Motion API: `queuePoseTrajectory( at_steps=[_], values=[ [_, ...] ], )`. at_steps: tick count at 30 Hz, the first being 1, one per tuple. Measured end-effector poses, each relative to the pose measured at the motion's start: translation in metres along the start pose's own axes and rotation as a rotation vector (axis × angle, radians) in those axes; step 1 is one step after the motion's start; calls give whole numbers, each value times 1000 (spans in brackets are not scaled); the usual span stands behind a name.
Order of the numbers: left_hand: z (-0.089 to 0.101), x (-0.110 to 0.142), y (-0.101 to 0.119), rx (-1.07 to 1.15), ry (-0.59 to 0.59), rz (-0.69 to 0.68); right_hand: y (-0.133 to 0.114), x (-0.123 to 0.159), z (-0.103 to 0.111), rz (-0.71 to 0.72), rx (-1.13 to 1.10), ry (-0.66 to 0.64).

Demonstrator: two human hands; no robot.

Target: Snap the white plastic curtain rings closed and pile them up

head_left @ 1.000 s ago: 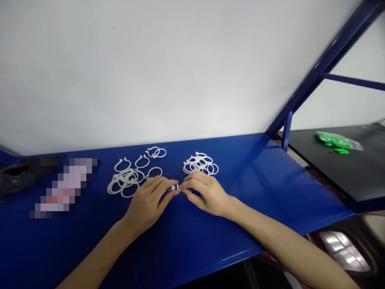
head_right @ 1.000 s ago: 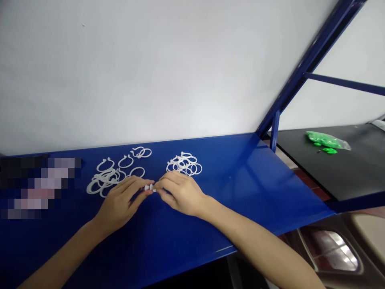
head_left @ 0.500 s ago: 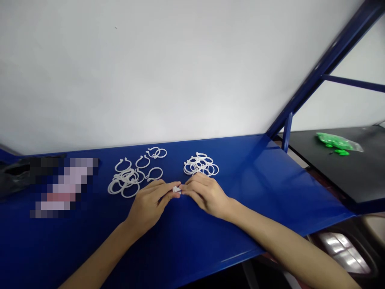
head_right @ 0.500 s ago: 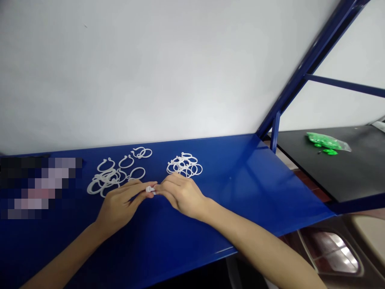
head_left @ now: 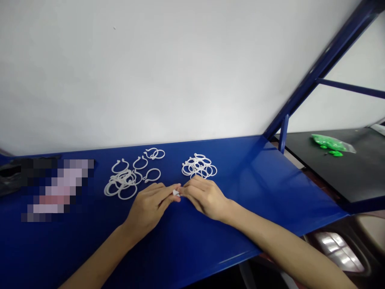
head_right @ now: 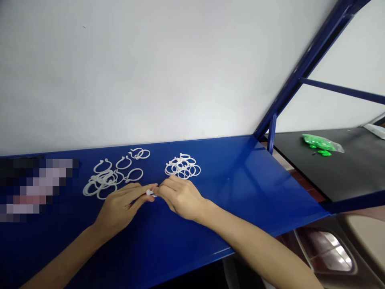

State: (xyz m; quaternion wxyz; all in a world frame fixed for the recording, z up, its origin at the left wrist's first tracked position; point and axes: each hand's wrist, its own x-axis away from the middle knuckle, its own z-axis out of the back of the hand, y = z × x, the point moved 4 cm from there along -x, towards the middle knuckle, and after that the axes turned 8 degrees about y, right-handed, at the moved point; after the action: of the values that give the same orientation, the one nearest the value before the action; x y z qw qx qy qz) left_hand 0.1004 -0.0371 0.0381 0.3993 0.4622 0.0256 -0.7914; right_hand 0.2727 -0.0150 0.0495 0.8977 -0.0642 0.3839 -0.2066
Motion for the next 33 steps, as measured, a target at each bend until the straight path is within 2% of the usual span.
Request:
queuePoseTrajectory(
  at_steps=[4,8,10,13,17,21,27,33],
  values=[
    [2,-4,-12,-196,-68,1,8,-7,3,-69,55,99],
    [8,-4,-38,-461,-159,74,31,-5,16,-258,139,226],
    [11,-1,-52,-570,-211,103,45,-1,22,-350,195,254],
    [13,2,-64,-617,-274,108,65,5,28,-461,259,255],
    [14,0,-59,-557,-272,105,81,8,28,-540,247,232],
    [15,-4,-46,-477,-218,138,83,7,26,-559,219,191],
    [13,-3,-38,-479,-144,168,78,6,24,-498,142,147],
    [9,0,-37,-469,-148,202,73,6,19,-452,156,125]
  ],
)
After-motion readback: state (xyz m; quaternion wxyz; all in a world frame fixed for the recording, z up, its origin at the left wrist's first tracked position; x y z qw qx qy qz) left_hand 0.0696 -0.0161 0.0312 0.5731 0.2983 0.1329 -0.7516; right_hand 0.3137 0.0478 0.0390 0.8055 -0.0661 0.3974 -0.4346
